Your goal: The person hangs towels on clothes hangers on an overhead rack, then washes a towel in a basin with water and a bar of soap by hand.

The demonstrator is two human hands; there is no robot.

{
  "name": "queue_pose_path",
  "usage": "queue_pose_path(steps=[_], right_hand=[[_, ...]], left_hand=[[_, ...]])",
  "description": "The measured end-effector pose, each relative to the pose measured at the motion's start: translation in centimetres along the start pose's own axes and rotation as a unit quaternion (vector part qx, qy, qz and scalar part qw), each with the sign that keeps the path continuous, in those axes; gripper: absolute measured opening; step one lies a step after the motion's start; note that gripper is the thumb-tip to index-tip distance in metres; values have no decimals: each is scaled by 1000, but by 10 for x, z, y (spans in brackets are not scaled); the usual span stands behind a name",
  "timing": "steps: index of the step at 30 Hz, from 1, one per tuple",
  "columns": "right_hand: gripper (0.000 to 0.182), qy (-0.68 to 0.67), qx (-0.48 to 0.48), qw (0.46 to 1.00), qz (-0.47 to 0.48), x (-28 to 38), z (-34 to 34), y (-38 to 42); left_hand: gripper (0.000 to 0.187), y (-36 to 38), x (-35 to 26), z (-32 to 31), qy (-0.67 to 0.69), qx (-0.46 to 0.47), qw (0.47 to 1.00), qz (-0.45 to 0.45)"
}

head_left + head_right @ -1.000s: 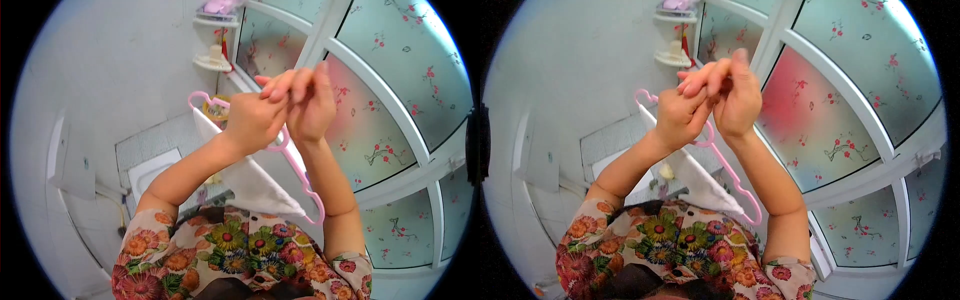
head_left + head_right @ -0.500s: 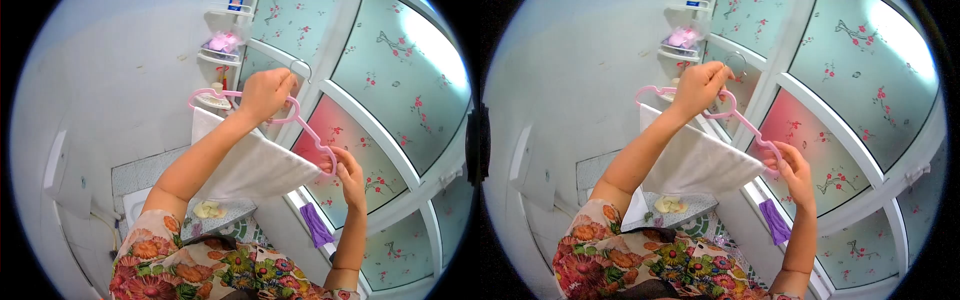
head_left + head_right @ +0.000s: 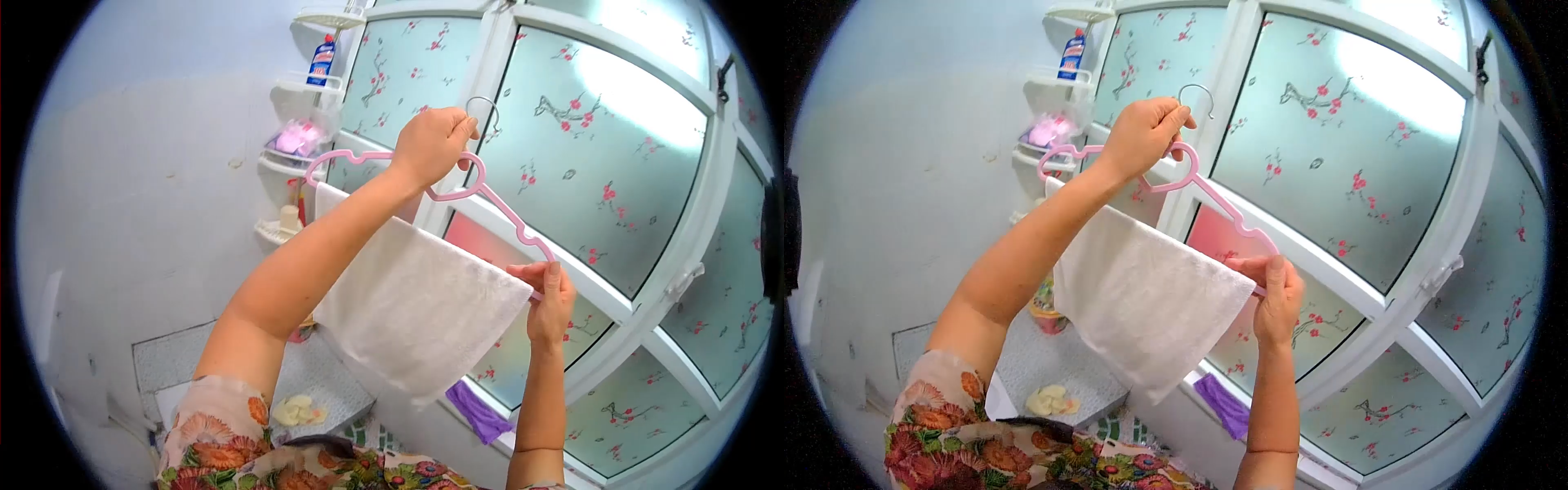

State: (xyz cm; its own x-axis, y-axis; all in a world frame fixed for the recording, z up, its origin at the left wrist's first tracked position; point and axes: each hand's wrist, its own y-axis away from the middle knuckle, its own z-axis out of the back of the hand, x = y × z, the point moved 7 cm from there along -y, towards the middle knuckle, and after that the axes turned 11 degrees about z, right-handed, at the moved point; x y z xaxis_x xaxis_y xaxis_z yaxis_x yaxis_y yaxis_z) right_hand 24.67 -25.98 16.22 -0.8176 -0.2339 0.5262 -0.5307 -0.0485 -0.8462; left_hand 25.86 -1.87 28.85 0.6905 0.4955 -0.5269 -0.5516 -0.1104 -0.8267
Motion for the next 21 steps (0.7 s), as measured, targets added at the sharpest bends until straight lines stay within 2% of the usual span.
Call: queue_pose_path(steps=[1, 4, 7, 9, 11, 14, 18, 21], right_hand=[[38, 15, -11, 1000, 21, 8, 3, -12], [34, 58, -44, 996, 57, 37, 20, -64], [34, 87, -35, 989, 112, 80, 27, -121], [34, 110, -24, 983, 146, 107, 36, -158], [35, 139, -9, 975, 173, 136, 47, -194], [35, 182, -36, 955, 231, 187, 59, -244], [32, 249, -65, 925, 278, 248, 78, -321], [31, 296, -140, 893, 310, 285, 79, -363]], left_hand=[[26, -11, -3, -2, 7, 17, 1000, 12], [24, -38, -19, 4, -20, 19, 999, -27], [25, -38, -36, 39, -62, -184, 966, -171], [25, -32, -29, 54, 13, -139, 982, -127], [26, -15, -23, 58, -14, -52, 995, -85], [25, 19, -10, 53, -70, -6, 991, -116], [24, 54, -3, 56, -148, 47, 981, -114], [20, 62, 6, 61, -144, 51, 981, -120]])
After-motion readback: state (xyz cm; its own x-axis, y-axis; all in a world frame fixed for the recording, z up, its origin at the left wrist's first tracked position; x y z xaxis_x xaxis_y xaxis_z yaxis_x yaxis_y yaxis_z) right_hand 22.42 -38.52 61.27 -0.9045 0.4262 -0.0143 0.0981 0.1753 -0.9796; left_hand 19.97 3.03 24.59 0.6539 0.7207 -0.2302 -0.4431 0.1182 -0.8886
